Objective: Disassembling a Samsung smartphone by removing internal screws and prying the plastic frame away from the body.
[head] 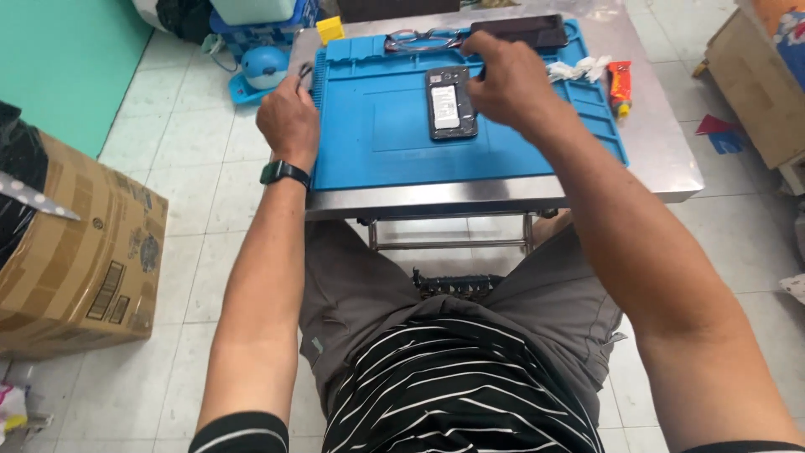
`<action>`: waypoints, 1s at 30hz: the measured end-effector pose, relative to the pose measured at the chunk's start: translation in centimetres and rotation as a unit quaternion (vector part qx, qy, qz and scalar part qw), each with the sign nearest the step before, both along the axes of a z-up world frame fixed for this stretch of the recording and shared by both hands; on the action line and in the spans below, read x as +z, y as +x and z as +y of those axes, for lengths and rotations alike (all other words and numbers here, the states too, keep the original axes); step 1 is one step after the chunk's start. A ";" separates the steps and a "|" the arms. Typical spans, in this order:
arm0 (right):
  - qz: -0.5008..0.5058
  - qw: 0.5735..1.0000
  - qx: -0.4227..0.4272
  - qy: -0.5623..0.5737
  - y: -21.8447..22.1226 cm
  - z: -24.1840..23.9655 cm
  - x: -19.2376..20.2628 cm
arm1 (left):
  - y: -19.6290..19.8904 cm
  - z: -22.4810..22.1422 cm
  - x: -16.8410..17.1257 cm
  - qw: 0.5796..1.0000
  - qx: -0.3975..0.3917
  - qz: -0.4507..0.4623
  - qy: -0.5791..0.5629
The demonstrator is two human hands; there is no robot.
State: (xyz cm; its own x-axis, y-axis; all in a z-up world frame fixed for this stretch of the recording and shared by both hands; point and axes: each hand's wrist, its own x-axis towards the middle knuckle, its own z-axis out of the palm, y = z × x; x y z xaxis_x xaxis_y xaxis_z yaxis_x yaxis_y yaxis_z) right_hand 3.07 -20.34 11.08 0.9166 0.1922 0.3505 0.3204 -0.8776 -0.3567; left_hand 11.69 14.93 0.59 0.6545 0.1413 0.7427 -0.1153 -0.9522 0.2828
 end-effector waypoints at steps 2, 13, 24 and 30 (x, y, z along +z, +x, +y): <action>-0.033 0.999 -0.013 -0.020 0.9 -0.3 -0.8 | -0.5 -2.7 0.9 0.999 -0.041 -0.007 -0.034; -0.070 0.994 -0.077 -0.034 2.8 -2.2 -2.6 | -3.9 -9.4 1.4 0.997 -0.003 0.069 0.026; -0.056 0.998 0.012 0.018 1.0 -1.1 -0.2 | -8.5 -16.7 -2.5 0.965 -0.228 0.116 0.060; 0.003 0.999 0.014 0.037 1.6 0.3 0.0 | -9.2 -16.7 -1.7 0.960 -0.219 0.164 0.065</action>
